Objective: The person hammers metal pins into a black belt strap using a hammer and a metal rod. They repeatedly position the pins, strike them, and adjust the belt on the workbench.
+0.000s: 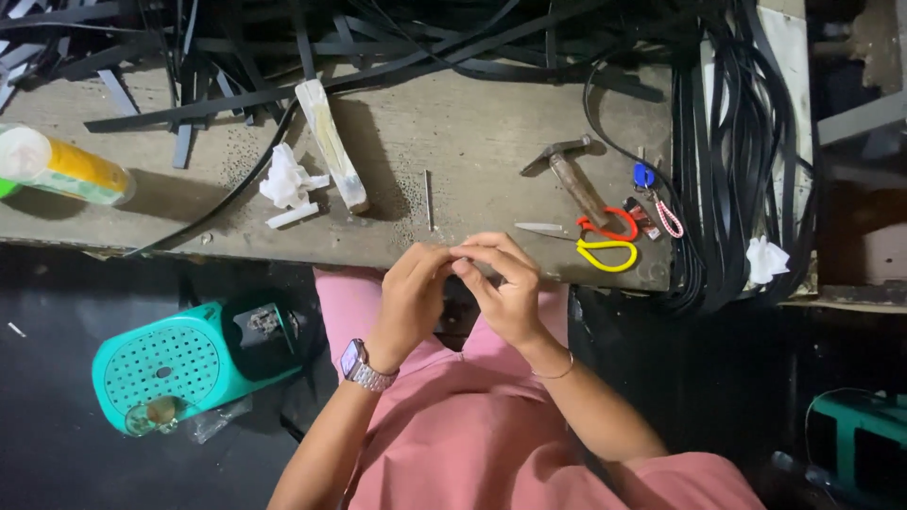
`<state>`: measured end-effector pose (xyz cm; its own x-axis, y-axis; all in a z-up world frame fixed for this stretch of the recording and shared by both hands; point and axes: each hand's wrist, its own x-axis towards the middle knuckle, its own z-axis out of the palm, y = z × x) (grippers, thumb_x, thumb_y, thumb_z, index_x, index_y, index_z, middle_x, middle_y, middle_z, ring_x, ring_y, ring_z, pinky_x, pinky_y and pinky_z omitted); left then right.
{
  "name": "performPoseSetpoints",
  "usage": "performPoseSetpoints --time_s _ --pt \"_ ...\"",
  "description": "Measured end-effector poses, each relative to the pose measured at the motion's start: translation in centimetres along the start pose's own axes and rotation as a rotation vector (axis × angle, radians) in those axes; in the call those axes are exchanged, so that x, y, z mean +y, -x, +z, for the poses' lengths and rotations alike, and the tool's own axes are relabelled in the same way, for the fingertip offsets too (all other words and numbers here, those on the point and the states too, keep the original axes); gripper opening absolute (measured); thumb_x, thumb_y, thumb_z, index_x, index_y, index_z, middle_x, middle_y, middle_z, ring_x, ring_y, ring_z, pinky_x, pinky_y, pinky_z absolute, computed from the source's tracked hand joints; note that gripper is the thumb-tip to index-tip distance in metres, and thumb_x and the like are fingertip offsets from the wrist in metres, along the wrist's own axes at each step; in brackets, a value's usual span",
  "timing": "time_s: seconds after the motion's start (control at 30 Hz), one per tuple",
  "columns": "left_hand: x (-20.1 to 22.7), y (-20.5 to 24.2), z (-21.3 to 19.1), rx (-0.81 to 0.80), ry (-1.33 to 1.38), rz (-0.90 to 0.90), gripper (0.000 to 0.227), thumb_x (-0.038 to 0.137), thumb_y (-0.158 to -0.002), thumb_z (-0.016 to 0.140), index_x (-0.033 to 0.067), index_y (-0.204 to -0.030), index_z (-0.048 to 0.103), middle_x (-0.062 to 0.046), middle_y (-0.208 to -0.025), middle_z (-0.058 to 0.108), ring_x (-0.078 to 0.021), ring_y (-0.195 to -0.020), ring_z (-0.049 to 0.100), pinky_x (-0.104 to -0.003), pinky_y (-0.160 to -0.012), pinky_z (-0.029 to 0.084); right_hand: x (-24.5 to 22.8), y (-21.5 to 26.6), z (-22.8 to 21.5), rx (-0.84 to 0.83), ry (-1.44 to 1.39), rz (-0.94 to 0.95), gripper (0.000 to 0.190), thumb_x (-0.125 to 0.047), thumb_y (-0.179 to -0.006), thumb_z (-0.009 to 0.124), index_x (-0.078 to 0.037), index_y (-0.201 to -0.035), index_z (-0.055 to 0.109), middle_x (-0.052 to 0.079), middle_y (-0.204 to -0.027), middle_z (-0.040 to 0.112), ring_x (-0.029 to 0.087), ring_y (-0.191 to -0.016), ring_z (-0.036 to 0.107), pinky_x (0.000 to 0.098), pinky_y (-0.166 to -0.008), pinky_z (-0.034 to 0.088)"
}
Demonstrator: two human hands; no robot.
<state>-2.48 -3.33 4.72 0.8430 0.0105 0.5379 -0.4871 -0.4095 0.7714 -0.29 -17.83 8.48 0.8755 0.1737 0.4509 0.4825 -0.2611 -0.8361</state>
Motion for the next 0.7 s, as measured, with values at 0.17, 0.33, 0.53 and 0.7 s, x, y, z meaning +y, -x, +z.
performPoseSetpoints --time_s 0.17,0.33,0.53,0.7 --pt "0.2 0.7 0.5 0.095 -0.048 0.127 0.012 -0.006 -0.095 0.068 0.0011 -0.104 0.071 -0.013 -0.085 0.066 -0.0330 -0.072 0.065 -0.039 -0.074 0.058 -0.8 0.6 -0.4 0.031 -0.041 -0.020 0.011 -0.014 -0.092 0.078 -0.006 -0.099 0.079 0.011 -0.093 0.075 0.025 -0.083 0.074 0.0346 -0.076 0.058" --pt "-1.2 0.4 0.7 0.027 -0.209 0.224 0.008 0.004 -0.095 0.072 0.0033 -0.103 0.070 -0.010 -0.084 0.065 -0.0314 -0.077 0.067 -0.041 -0.076 0.055 2.7 2.7 -0.6 0.203 -0.236 0.174 0.015 -0.017 -0.102 0.066 -0.004 -0.102 0.073 0.013 -0.092 0.072 0.020 -0.082 0.070 0.0336 -0.078 0.056" --pt "-1.8 0.1 0.1 -0.059 -0.433 0.467 0.014 0.007 -0.106 0.056 0.0045 -0.103 0.069 -0.008 -0.079 0.057 -0.0259 -0.073 0.060 -0.035 -0.075 0.050 7.4 5.1 -0.8 0.375 -0.706 0.594 0.015 -0.016 -0.105 0.061 -0.004 -0.113 0.065 0.007 -0.097 0.071 0.014 -0.084 0.073 0.0257 -0.084 0.061" --pt "-1.3 -0.1 0.9 -0.114 -0.260 0.591 0.025 0.008 -0.111 0.046 0.0013 -0.103 0.069 -0.013 -0.088 0.063 -0.0284 -0.078 0.063 -0.036 -0.074 0.051 12.2 8.9 -0.8 0.466 -0.992 0.849 0.011 -0.009 -0.102 0.064 -0.002 -0.108 0.070 0.009 -0.095 0.075 0.017 -0.085 0.075 0.0315 -0.087 0.062"
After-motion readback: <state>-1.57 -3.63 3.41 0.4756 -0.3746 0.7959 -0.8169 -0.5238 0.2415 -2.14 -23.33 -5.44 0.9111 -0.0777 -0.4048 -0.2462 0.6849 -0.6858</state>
